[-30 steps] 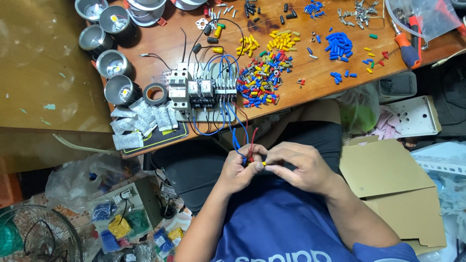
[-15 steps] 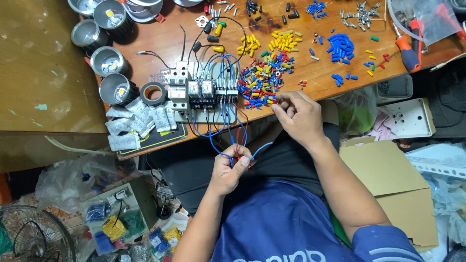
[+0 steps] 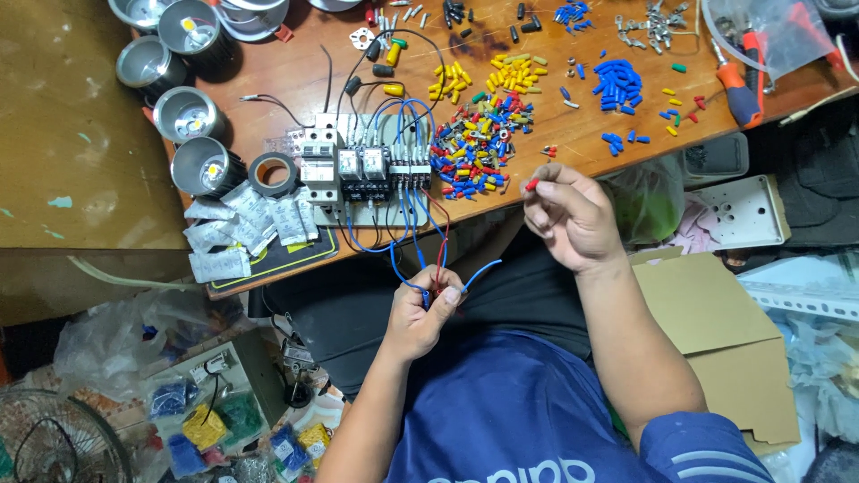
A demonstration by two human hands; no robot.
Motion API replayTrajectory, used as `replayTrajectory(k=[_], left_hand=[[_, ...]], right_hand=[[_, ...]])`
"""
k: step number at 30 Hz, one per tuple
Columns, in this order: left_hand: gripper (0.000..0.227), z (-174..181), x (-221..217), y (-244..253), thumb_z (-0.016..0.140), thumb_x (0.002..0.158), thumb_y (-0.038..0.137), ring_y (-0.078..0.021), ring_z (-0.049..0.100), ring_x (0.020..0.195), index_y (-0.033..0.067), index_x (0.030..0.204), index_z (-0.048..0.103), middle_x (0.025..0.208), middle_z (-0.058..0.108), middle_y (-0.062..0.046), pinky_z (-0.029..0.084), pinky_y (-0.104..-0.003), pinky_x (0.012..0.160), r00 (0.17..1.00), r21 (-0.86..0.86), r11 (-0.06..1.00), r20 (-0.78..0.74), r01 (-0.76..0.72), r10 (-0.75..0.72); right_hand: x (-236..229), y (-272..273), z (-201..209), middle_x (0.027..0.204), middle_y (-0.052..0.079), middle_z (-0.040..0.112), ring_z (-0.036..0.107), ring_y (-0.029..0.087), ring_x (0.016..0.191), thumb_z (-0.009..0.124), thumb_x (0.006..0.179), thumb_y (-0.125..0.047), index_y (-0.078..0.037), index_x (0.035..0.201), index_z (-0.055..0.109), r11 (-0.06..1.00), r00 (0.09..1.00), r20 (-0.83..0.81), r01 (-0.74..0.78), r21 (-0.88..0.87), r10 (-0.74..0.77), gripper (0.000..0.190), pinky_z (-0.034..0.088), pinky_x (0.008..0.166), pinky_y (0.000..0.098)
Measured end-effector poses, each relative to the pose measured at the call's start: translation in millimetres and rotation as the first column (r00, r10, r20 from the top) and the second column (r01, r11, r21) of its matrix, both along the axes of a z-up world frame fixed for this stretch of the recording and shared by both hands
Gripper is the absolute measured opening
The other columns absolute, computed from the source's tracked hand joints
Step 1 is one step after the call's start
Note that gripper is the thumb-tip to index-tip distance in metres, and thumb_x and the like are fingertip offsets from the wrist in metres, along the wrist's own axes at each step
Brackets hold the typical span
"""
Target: The person sits at a cluttered workbench and connects red and blue wires using various colored wire connectors. They repeatedly pick up connectors from the table, slide them onto the wire ends, and join the wires together by hand.
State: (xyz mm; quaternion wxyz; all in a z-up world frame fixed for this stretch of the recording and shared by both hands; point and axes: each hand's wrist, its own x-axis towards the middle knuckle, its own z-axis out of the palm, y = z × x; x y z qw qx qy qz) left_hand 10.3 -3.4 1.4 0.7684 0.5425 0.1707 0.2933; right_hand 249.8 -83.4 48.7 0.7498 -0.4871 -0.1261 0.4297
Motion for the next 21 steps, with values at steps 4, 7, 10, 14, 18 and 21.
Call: replayTrajectory(k=[4,7,10,14,18,21], left_hand=[[0.017,15,0,1,0.068,0.097,0.018,-0.01,0.045,0.055,0.0026,0.09,0.071,0.058,0.057,-0.006,0.042,-0.023,0.052,0.998,0.098,0.995,-0.062,0.033,-0.027],[0.017,16,0,-2,0.068,0.098,0.017,-0.0114,0.045,0.055,0.0033,0.09,0.072,0.059,0.057,-0.006,0.042,-0.025,0.052,0.996,0.134,0.99,-0.086,0.047,-0.036],[0.016,18,-1,-3,0.068,0.098,0.017,-0.0126,0.046,0.055,0.0039,0.09,0.073,0.06,0.057,-0.007,0.043,-0.026,0.053,0.995,0.167,0.985,-0.092,0.05,-0.035],[0.016,20,-1,-2,0.069,0.097,0.017,-0.0143,0.047,0.055,0.0047,0.089,0.073,0.06,0.056,-0.007,0.043,-0.028,0.052,0.996,0.211,0.977,-0.084,0.04,-0.022],[0.017,27,-3,6,0.067,0.097,0.019,-0.0138,0.046,0.056,0.0052,0.09,0.073,0.059,0.056,-0.006,0.043,-0.03,0.052,0.994,0.232,0.971,-0.096,0.064,-0.042],[0.018,34,-11,7,0.066,0.097,0.019,-0.0128,0.047,0.056,0.0057,0.088,0.074,0.06,0.059,-0.006,0.043,-0.029,0.052,0.993,0.237,0.971,-0.115,0.038,-0.011]], right_hand=[[-5,-12,6,0.088,0.015,0.067,0.053,0.009,0.053,0.057,0.094,-0.005,0.001,0.105,0.065,0.984,0.965,-0.237,-0.078,0.162,0.116,0.015,0.038,0.041,0.016],[-8,-18,10,0.088,0.016,0.066,0.053,0.008,0.053,0.055,0.094,-0.006,0.002,0.106,0.063,0.965,0.932,-0.316,-0.106,0.238,0.18,0.017,0.038,0.041,0.0158],[-11,-19,12,0.086,0.016,0.064,0.052,0.009,0.052,0.055,0.095,-0.007,0.003,0.106,0.063,0.956,0.92,-0.336,-0.108,0.272,0.2,0.016,0.037,0.041,0.016],[-9,-19,14,0.082,0.017,0.064,0.053,0.01,0.051,0.057,0.096,-0.007,0.003,0.103,0.064,0.978,0.968,-0.226,-0.067,0.198,0.111,0.014,0.038,0.04,0.0178],[31,-26,9,0.079,0.015,0.064,0.054,0.01,0.052,0.063,0.096,-0.007,0.003,0.1,0.065,0.993,0.984,0.138,0.114,0.026,-0.117,0.011,0.04,0.042,0.0187],[91,-42,-1,0.078,0.012,0.064,0.06,0.012,0.058,0.072,0.099,-0.007,0.0,0.102,0.068,0.933,0.693,0.703,0.339,-0.12,-0.161,0.009,0.041,0.044,0.0194]])
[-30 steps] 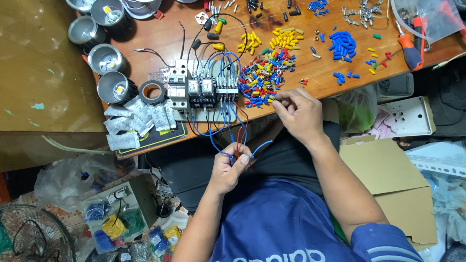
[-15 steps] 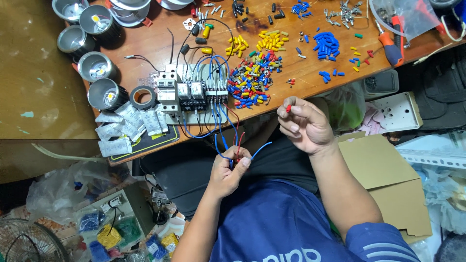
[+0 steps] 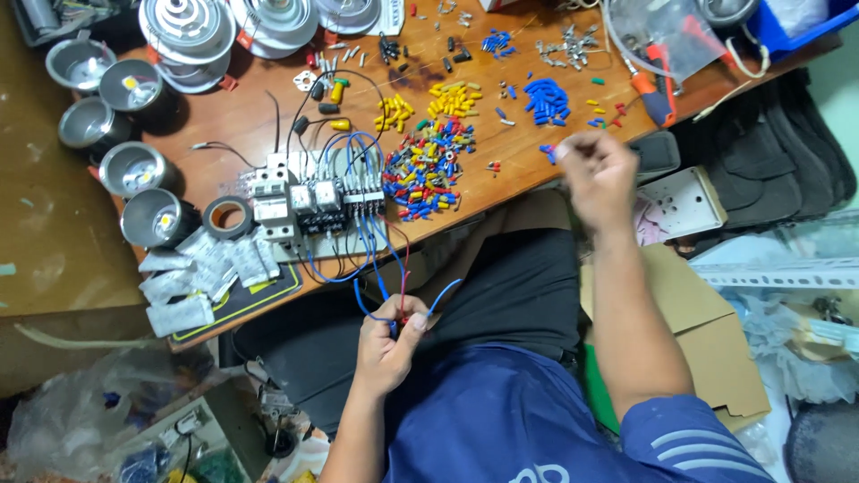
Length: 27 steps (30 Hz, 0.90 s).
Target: The person sits at a cluttered workbench and connects red and blue wires using various colored wire connectors. They repeatedly pick up connectors from the table, slide them onto the wire ends, and join the wires together by hand.
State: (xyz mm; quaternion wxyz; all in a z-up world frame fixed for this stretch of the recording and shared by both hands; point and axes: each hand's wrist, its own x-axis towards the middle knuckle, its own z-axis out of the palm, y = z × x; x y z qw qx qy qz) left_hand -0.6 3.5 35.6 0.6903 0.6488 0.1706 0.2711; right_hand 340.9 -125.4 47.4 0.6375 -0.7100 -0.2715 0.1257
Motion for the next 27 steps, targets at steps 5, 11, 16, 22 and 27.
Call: replayTrajectory(k=[5,11,16,22,27], left_hand=[[0.03,4,-4,-1,0.059,0.099,0.037,-0.0101,0.057,0.065,0.0106,0.085,0.065,0.074,0.061,0.0,0.045,-0.026,0.063,0.99,-0.013,1.0,-0.137,0.024,-0.026],[0.03,-3,-1,-2,0.059,0.098,0.036,-0.0092,0.055,0.063,0.0099,0.086,0.066,0.073,0.06,0.001,0.044,-0.026,0.061,0.991,-0.036,0.999,-0.126,0.031,-0.035],[0.029,-2,5,-2,0.06,0.1,0.036,-0.0081,0.046,0.062,0.0103,0.087,0.063,0.071,0.054,0.003,0.039,-0.025,0.058,0.991,-0.102,0.993,-0.112,0.065,-0.076],[0.026,-3,2,0,0.061,0.1,0.034,-0.0074,0.043,0.061,0.0124,0.087,0.063,0.07,0.053,0.005,0.036,-0.025,0.058,0.988,-0.129,0.989,-0.127,0.068,-0.084],[0.025,-10,-4,5,0.062,0.1,0.033,-0.0061,0.04,0.057,0.0119,0.087,0.064,0.066,0.05,0.006,0.033,-0.024,0.055,0.989,-0.152,0.988,-0.139,0.025,-0.047]], right_hand=[[103,-32,-32,0.082,-0.002,0.063,0.052,0.001,0.069,0.078,0.101,-0.01,-0.007,0.103,0.072,0.922,0.923,0.293,0.319,-0.22,-0.249,0.008,0.042,0.059,0.0177],[136,-38,-16,0.077,-0.006,0.059,0.044,-0.001,0.063,0.08,0.103,-0.011,-0.008,0.1,0.074,0.887,0.891,0.389,0.36,-0.289,-0.235,0.007,0.036,0.055,0.0179],[90,23,33,0.086,0.0,0.062,0.047,0.007,0.069,0.076,0.105,-0.017,-0.007,0.106,0.073,0.893,0.896,0.443,0.194,-0.407,0.007,0.011,0.043,0.06,0.0253],[82,127,40,0.092,0.004,0.067,0.055,0.013,0.074,0.073,0.105,-0.017,-0.008,0.106,0.072,0.906,0.833,0.507,0.014,-0.424,0.224,0.009,0.049,0.064,0.0321],[121,222,0,0.073,-0.002,0.066,0.057,0.013,0.066,0.077,0.097,-0.019,-0.012,0.091,0.072,0.925,0.723,0.649,0.036,-0.377,0.236,0.01,0.045,0.062,0.0327]])
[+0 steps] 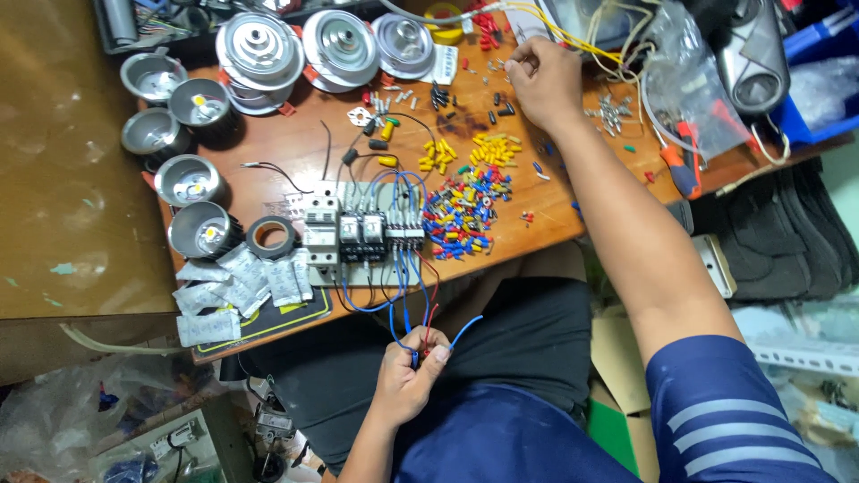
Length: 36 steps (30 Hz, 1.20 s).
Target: The person sits at a cluttered workbench and connects red and blue wires using various colored wire connectors. They repeatedly pick up connectors from the table, slide them onto the wire ends, and join the wires together by hand.
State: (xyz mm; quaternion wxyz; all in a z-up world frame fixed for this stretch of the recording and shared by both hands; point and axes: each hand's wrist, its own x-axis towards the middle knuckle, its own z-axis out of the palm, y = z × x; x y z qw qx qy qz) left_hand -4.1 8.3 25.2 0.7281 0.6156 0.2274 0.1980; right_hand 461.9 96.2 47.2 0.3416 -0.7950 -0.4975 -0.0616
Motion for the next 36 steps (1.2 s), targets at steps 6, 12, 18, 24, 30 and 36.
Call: replayTrajectory(k=[6,12,18,24,30,36], left_hand=[[0.028,0,-5,14,0.06,0.101,0.033,-0.0085,0.044,0.061,0.0107,0.085,0.062,0.069,0.052,0.004,0.036,-0.026,0.058,0.999,-0.028,0.999,0.037,-0.026,0.027],[0.025,-3,-5,26,0.059,0.101,0.03,-0.0101,0.048,0.062,0.0113,0.084,0.061,0.075,0.058,0.002,0.041,-0.027,0.059,1.0,-0.005,1.0,0.0,0.003,-0.003],[0.025,-2,1,28,0.056,0.102,0.032,-0.0101,0.049,0.063,0.0119,0.087,0.061,0.077,0.058,0.003,0.042,-0.028,0.061,0.999,0.056,0.998,0.016,0.027,-0.028],[0.026,2,2,16,0.058,0.101,0.035,-0.0085,0.045,0.063,0.0123,0.087,0.063,0.074,0.055,0.005,0.04,-0.027,0.061,0.999,0.054,0.998,0.006,0.038,-0.038],[0.023,0,5,4,0.06,0.1,0.029,-0.0077,0.044,0.06,0.0109,0.086,0.062,0.07,0.055,0.004,0.037,-0.026,0.058,1.0,0.017,1.0,0.021,-0.009,0.009],[0.027,-5,9,-5,0.059,0.1,0.036,-0.0103,0.056,0.064,0.0112,0.087,0.061,0.071,0.061,-0.002,0.045,-0.026,0.062,0.997,0.026,0.997,0.01,-0.076,0.075]], right_hand=[[48,70,-45,0.089,0.012,0.072,0.066,0.039,0.081,0.077,0.092,-0.022,-0.014,0.094,0.07,0.978,0.954,0.277,0.159,-0.132,-0.118,0.011,0.051,0.065,0.0515],[44,76,-37,0.081,0.014,0.07,0.065,0.032,0.069,0.07,0.097,-0.012,-0.005,0.097,0.068,0.943,0.924,0.356,0.231,-0.239,-0.136,0.008,0.049,0.048,0.047],[4,38,-1,0.068,-0.003,0.062,0.058,0.012,0.064,0.075,0.098,-0.011,-0.012,0.091,0.072,0.998,0.995,0.096,-0.012,0.062,0.006,0.008,0.049,0.064,0.0337],[-78,-62,36,0.096,0.003,0.072,0.056,0.01,0.078,0.071,0.102,-0.015,-0.008,0.111,0.074,0.99,0.973,-0.181,-0.141,0.025,0.143,0.012,0.045,0.067,0.0277],[-154,-145,18,0.096,0.004,0.075,0.065,0.013,0.077,0.069,0.098,-0.026,-0.011,0.111,0.076,0.99,0.932,-0.362,-0.055,-0.127,0.005,0.021,0.052,0.069,0.028],[-198,-163,-10,0.09,0.002,0.069,0.062,0.009,0.075,0.075,0.096,-0.016,-0.01,0.106,0.077,1.0,0.919,-0.393,-0.01,0.026,0.019,0.011,0.05,0.068,0.0239]])
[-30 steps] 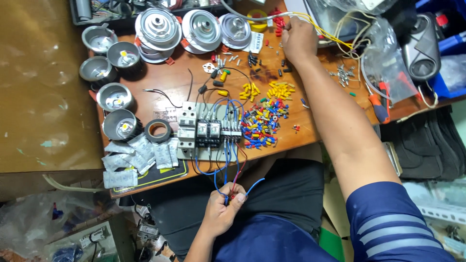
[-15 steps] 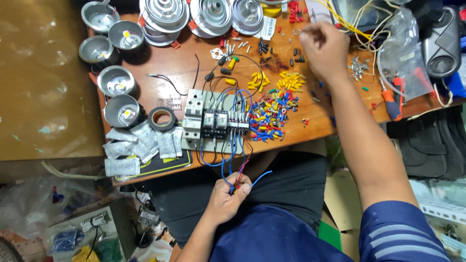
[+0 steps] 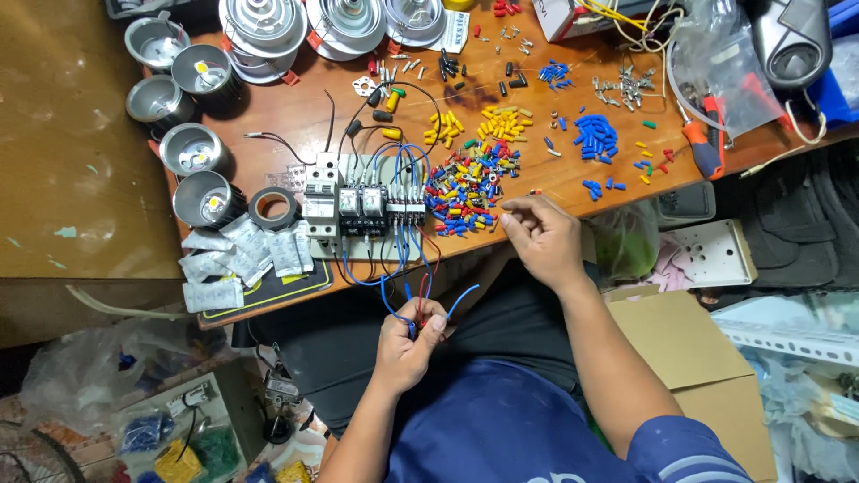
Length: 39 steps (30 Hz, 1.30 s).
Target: The person sits at a cluttered workbench and connects red and blue wires using various colored wire connectors. They repeatedly pick up connectors from the table, slide them onto the wire ends, and join the wires together by hand.
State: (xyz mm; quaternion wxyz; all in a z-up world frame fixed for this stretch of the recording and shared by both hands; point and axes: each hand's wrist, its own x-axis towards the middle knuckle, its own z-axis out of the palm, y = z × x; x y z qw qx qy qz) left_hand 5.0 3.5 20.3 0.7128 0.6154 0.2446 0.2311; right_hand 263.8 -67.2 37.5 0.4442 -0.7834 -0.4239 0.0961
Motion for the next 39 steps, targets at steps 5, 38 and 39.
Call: replayTrajectory(k=[5,38,39], left_hand=[[0.019,-15,-1,-5,0.068,0.097,0.019,-0.0153,0.06,0.055,0.0032,0.088,0.073,0.058,0.066,-0.009,0.051,-0.028,0.056,0.99,0.018,0.992,0.08,-0.122,0.12],[0.018,-3,12,-17,0.07,0.097,0.02,-0.0119,0.051,0.058,0.0038,0.089,0.072,0.057,0.057,-0.006,0.048,-0.027,0.058,0.987,0.04,0.987,0.054,-0.155,0.153],[0.018,-4,13,-17,0.07,0.097,0.02,-0.0119,0.051,0.058,0.0038,0.089,0.072,0.057,0.057,-0.006,0.048,-0.027,0.058,0.987,0.038,0.987,0.053,-0.156,0.154]], right_hand=[[7,6,-15,0.07,0.002,0.065,0.058,0.012,0.05,0.081,0.09,-0.018,-0.016,0.1,0.081,0.993,0.997,0.04,-0.071,0.098,0.068,0.01,0.046,0.046,0.0239],[8,23,-5,0.075,-0.001,0.063,0.064,0.017,0.06,0.078,0.092,-0.026,-0.024,0.103,0.079,0.988,0.992,0.019,-0.126,-0.086,0.128,0.011,0.051,0.057,0.0301],[8,23,-2,0.075,-0.001,0.063,0.064,0.017,0.06,0.078,0.092,-0.026,-0.024,0.103,0.079,0.988,0.992,0.018,-0.126,-0.087,0.128,0.011,0.051,0.057,0.0301]])
